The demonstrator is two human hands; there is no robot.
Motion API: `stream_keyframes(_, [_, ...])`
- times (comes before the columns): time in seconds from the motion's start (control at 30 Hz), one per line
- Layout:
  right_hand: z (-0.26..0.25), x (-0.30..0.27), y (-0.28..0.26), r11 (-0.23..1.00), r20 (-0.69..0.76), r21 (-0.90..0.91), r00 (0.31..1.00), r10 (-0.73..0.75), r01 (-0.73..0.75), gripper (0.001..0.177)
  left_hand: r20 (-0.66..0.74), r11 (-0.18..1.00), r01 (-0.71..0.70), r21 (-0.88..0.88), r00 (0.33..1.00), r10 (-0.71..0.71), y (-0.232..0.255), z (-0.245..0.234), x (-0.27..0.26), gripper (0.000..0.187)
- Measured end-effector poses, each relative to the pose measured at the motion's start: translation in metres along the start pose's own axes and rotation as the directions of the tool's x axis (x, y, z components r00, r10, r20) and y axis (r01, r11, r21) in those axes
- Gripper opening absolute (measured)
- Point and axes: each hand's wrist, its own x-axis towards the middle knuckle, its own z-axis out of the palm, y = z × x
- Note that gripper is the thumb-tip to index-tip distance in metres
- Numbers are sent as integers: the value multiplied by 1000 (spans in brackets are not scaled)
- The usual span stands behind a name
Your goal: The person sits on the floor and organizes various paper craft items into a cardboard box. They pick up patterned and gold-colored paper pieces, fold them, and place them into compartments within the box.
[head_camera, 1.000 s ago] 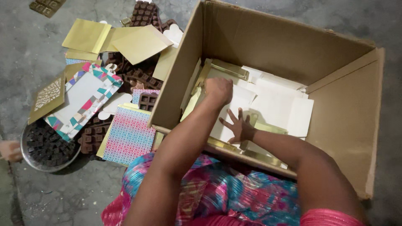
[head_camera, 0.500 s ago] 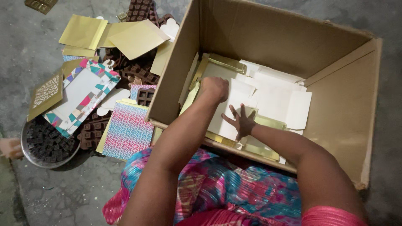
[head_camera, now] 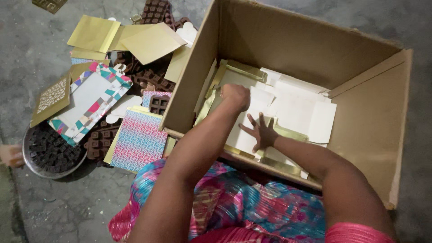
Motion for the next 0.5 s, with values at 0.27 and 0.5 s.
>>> stream_keyframes(0.27, [-5, 1, -6, 1000, -22, -25, 1000, 0, 0, 132, 40, 1000, 0, 9, 999, 0, -2, 0, -3, 32])
stream_keyframes(0.5, [10, 0, -10, 992, 11, -112, 998, -59, 60, 127, 12, 1000, -5, -16, 1000, 5, -1, 6, -2, 35])
